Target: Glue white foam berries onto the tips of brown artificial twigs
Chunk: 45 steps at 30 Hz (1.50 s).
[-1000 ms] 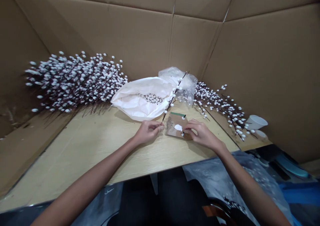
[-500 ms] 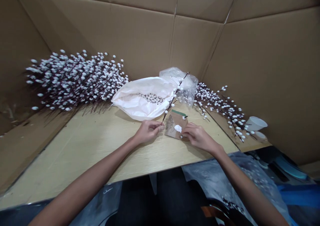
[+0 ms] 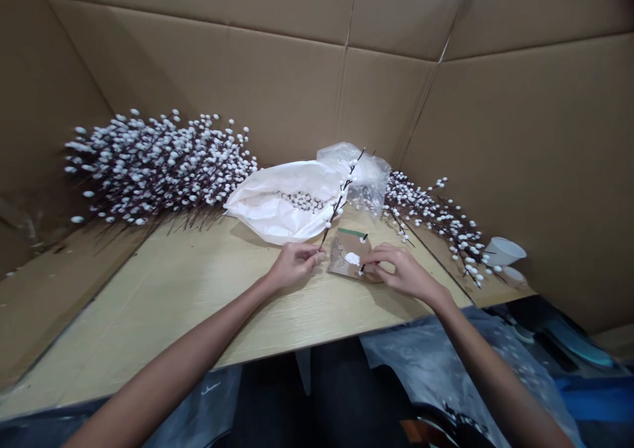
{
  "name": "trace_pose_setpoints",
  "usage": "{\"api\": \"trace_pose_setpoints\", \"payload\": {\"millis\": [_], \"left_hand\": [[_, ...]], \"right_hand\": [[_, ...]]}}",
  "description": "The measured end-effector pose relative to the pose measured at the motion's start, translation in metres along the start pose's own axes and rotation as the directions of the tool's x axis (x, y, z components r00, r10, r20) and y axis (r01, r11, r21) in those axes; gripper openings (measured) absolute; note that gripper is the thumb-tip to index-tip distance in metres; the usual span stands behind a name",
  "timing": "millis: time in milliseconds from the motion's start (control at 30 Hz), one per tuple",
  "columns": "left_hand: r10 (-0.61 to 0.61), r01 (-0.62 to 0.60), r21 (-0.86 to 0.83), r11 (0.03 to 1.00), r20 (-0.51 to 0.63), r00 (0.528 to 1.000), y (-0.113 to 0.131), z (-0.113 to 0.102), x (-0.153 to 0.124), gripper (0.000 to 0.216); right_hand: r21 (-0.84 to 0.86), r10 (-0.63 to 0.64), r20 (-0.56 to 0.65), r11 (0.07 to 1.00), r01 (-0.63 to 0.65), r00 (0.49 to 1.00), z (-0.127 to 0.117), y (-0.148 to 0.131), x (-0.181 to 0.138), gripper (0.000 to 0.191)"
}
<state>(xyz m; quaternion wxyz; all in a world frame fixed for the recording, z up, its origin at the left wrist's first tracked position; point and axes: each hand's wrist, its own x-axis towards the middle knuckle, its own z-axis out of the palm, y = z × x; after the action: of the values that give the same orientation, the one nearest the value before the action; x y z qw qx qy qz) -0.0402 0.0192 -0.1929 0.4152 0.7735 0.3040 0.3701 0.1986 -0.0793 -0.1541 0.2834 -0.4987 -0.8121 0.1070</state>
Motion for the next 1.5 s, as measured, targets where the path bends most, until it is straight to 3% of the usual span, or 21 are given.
{"api": "trace_pose_setpoints", "payload": {"millis": [200,367,467,533,700,900,1067,1333,1500], "left_hand": [[-0.018,0.018,-0.032,0.999,-0.009,1.0,0.004,0.0,-0.002,0.027],[-0.077,0.076,-0.127,0.989,-0.003,0.997,0.007,0.0,-0.004,0.029],[-0.108,0.104,-0.216,0.971,-0.004,0.994,0.008,-0.001,-0.005,0.03],[-0.125,0.115,-0.271,0.956,-0.02,0.992,0.009,-0.001,-0.005,0.031],[-0.126,0.083,-0.332,0.94,-0.111,0.986,0.013,-0.004,-0.004,0.034],[-0.001,-0.046,-0.298,0.953,-0.154,0.988,0.015,-0.008,-0.006,0.032],[-0.038,-0.047,-0.296,0.954,-0.274,0.961,0.011,-0.01,-0.004,0.029],[-0.06,-0.026,-0.24,0.97,-0.343,0.938,0.009,-0.009,-0.003,0.028],[-0.056,-0.03,-0.219,0.975,-0.376,0.925,0.01,-0.01,-0.003,0.03]], "right_hand": [[0.014,-0.011,-0.024,1.0,0.012,1.0,-0.012,-0.002,0.008,0.026],[0.153,0.119,-0.25,0.985,-0.083,0.961,-0.021,-0.01,0.023,0.01],[0.25,0.143,-0.326,0.966,-0.06,0.935,-0.023,-0.02,0.041,0.015],[0.288,0.153,-0.309,0.956,-0.061,0.939,-0.022,-0.027,0.055,0.014],[0.311,0.15,-0.132,0.945,-0.103,0.98,-0.002,-0.047,0.087,0.02],[0.352,0.198,-0.13,0.925,-0.142,0.971,0.018,-0.055,0.109,0.027],[0.443,0.199,-0.027,0.881,-0.167,0.98,0.03,-0.052,0.118,0.029],[0.663,0.216,-0.13,0.745,-0.077,0.968,0.055,-0.063,0.132,0.023],[0.676,0.21,-0.12,0.733,-0.075,0.97,0.058,-0.067,0.134,0.021]]}}
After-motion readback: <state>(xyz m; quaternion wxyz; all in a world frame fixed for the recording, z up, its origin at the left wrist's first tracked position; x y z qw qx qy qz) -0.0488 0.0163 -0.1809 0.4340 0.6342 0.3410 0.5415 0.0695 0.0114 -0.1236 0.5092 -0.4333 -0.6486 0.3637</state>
